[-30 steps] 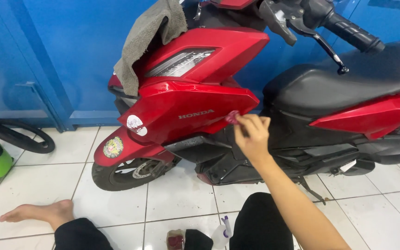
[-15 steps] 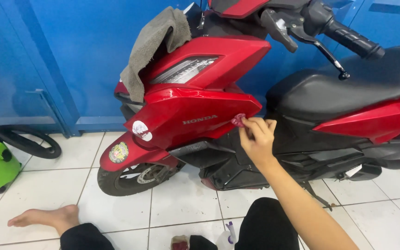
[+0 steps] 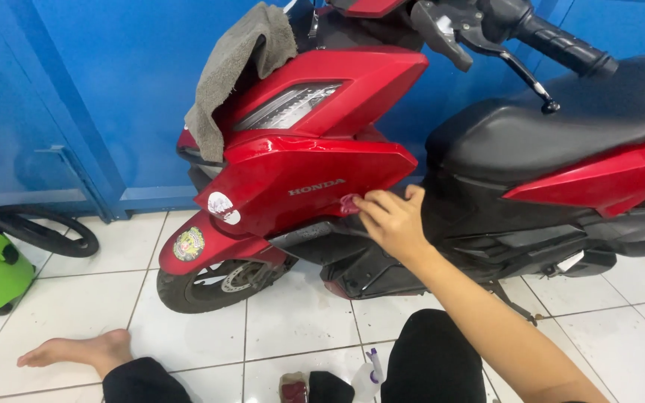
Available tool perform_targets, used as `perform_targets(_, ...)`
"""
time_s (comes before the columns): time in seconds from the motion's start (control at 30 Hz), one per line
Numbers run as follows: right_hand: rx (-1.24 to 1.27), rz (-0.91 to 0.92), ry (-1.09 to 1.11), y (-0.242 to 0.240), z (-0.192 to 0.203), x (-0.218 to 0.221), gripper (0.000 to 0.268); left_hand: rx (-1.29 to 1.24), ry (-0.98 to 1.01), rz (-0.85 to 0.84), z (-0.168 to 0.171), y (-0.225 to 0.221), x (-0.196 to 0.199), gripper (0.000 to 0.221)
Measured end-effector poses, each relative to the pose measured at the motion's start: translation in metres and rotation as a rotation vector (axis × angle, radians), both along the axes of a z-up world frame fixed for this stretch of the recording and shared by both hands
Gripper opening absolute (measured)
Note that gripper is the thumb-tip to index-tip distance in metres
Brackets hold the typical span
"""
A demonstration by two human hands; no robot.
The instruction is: The person cleans the front side panel of a red scooter using a small pink cloth and a black cloth. They wipe the red bodywork and the black lower panel while sitting on the floor.
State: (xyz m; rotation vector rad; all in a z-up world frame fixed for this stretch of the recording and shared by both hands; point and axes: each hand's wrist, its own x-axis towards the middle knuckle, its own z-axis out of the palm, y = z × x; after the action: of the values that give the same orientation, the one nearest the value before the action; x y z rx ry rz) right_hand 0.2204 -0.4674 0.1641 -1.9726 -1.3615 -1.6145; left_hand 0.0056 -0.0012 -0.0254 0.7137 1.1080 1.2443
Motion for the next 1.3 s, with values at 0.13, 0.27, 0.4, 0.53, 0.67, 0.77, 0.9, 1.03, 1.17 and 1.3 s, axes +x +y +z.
perform_targets(0.13,0.035,-0.060,0.021,0.007,-0.006,-0.006,0.015,-0.052,-0.130,0.043,0.005,0.004,0.000,0.123)
perform_targets(0.27,-0.076,-0.053,0.074,0.025,-0.017,-0.015,0.011,-0.053,-0.235,0.068,0.001,0.005,0.001,0.118)
perform_targets(0.4,-0.178,-0.050,0.109,0.053,-0.035,-0.018,0.009,-0.032,-0.319,0.083,-0.005,0.008,0.001,0.120)
perform_targets(0.53,-0.166,-0.012,0.076,0.070,-0.040,-0.019,0.002,-0.172,0.109,-0.079,0.053,-0.021,-0.010,0.121)
perform_targets(0.67,-0.281,0.010,0.135,0.061,-0.037,-0.018,0.006,-0.145,-0.015,-0.052,0.043,-0.014,-0.007,0.115)
perform_targets(0.77,-0.266,0.082,0.437,0.054,-0.034,-0.035,0.015,-0.145,0.069,-0.054,0.038,-0.014,-0.008,0.122)
perform_targets(0.9,-0.244,0.073,0.311,0.056,-0.043,-0.032,0.020,-0.126,-0.006,-0.050,0.033,-0.011,-0.007,0.121)
perform_targets(1.03,-0.251,0.103,0.341,0.058,-0.042,-0.040,0.026,-0.105,-0.254,0.036,0.017,0.000,-0.005,0.121)
perform_targets(1.17,-0.310,0.147,0.323,0.077,-0.051,-0.038,0.043,-0.148,-0.003,-0.037,0.027,-0.005,-0.006,0.119)
perform_targets(1.3,-0.305,0.161,0.201,0.102,-0.058,-0.042,0.022,-0.073,-0.299,0.091,0.005,0.007,-0.003,0.118)
